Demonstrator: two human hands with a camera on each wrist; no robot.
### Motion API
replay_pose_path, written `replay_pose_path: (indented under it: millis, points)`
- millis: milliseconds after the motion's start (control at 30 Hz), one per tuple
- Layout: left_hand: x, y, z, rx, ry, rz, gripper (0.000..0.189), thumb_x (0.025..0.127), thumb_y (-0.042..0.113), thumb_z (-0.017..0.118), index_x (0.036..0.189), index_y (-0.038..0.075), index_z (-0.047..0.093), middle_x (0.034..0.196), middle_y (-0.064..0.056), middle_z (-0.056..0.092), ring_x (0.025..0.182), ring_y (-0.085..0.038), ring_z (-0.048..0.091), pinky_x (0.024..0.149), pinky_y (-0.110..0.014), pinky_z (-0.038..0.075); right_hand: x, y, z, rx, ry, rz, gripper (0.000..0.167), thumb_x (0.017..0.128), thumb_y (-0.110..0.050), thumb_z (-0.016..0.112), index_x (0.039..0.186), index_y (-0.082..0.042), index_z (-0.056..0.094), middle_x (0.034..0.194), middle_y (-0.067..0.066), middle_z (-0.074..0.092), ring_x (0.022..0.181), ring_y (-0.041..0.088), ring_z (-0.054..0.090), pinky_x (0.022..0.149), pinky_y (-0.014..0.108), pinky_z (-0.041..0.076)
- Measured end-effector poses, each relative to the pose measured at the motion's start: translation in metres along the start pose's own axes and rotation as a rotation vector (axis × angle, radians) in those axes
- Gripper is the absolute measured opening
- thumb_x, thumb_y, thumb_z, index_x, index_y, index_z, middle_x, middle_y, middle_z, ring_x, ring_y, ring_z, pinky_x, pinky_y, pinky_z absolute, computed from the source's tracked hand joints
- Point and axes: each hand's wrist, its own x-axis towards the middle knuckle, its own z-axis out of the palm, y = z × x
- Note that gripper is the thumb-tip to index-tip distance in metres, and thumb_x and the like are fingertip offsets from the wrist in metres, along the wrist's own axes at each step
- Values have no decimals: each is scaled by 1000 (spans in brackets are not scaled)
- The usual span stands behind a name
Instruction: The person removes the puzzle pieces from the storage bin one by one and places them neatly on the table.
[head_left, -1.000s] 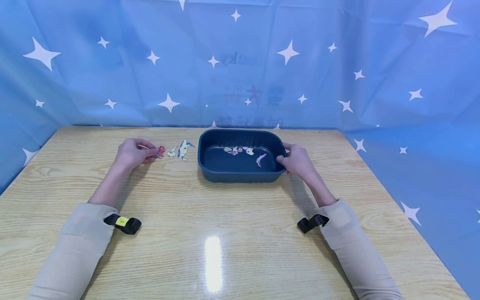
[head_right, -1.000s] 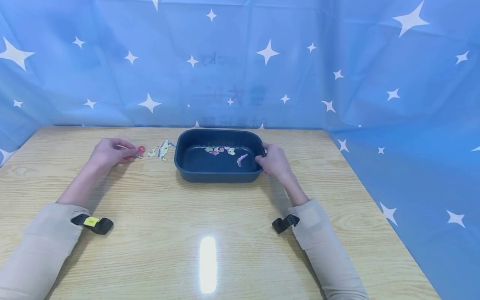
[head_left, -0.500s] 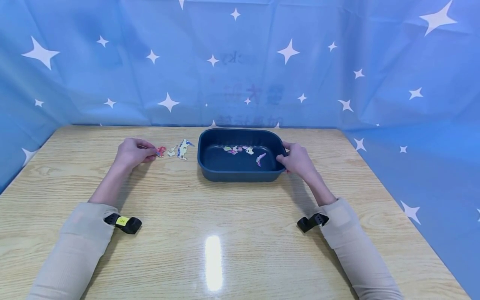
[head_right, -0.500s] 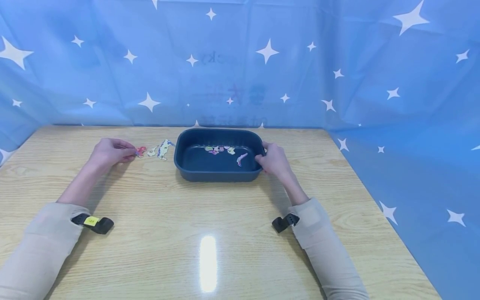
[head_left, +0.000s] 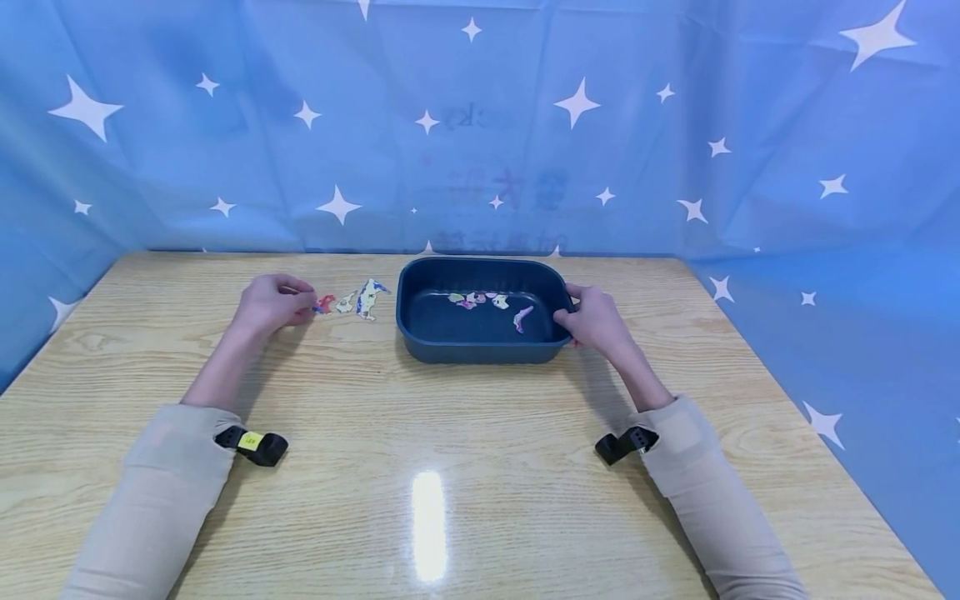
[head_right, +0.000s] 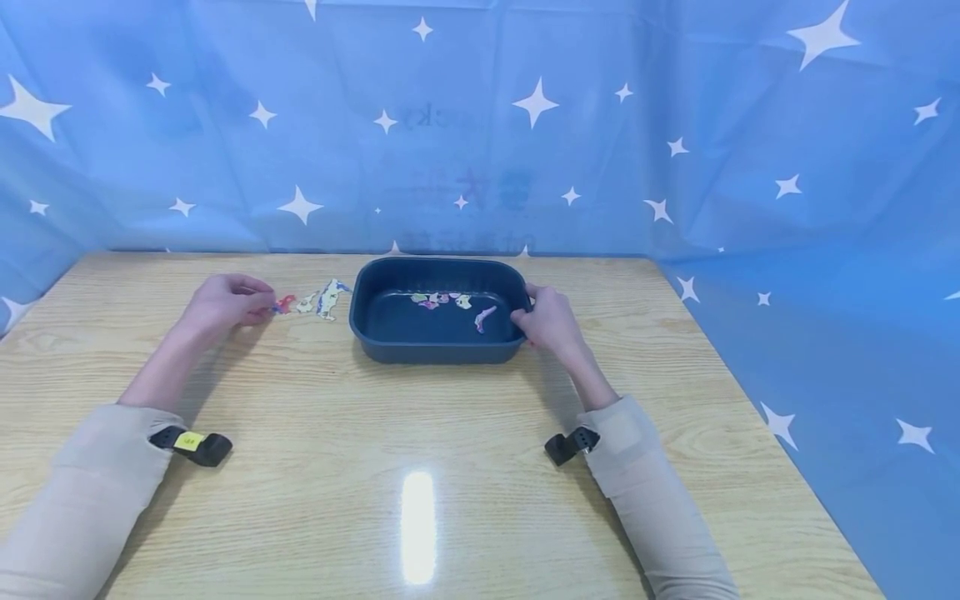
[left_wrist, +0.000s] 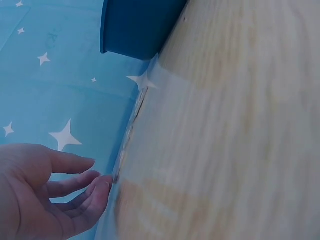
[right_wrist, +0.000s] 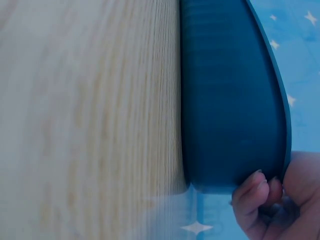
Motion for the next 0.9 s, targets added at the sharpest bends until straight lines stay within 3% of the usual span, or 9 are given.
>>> replay_pose_path:
  millis: [333,600,900]
  points:
    - [-7,23,11,-78,10,117,35,102,12,56,127,-12,55,118,-30,60,83,-18,70,81,-31,59,1,1,1,3,-3,-4,61,99,-12,54,154,4,33,53,7,55,56,37,64,47,29,43]
    - [-16,45,23,-58,22,198,33,103,20,57,124,-6,60,117,-26,62,87,-21,68,69,-30,57,2,0,2,-7,-8,7,61,100,-12,54,154,3,32,53,6,55,56,35,64,48,30,44]
    - [-19,68,42,-114,-32,336,31,103,17,58,122,-8,62,114,-23,63,88,-18,66,81,-30,58,1,0,0,-7,-6,9,61,100,-12,54,154,4,33,54,6,55,58,35,65,50,31,48]
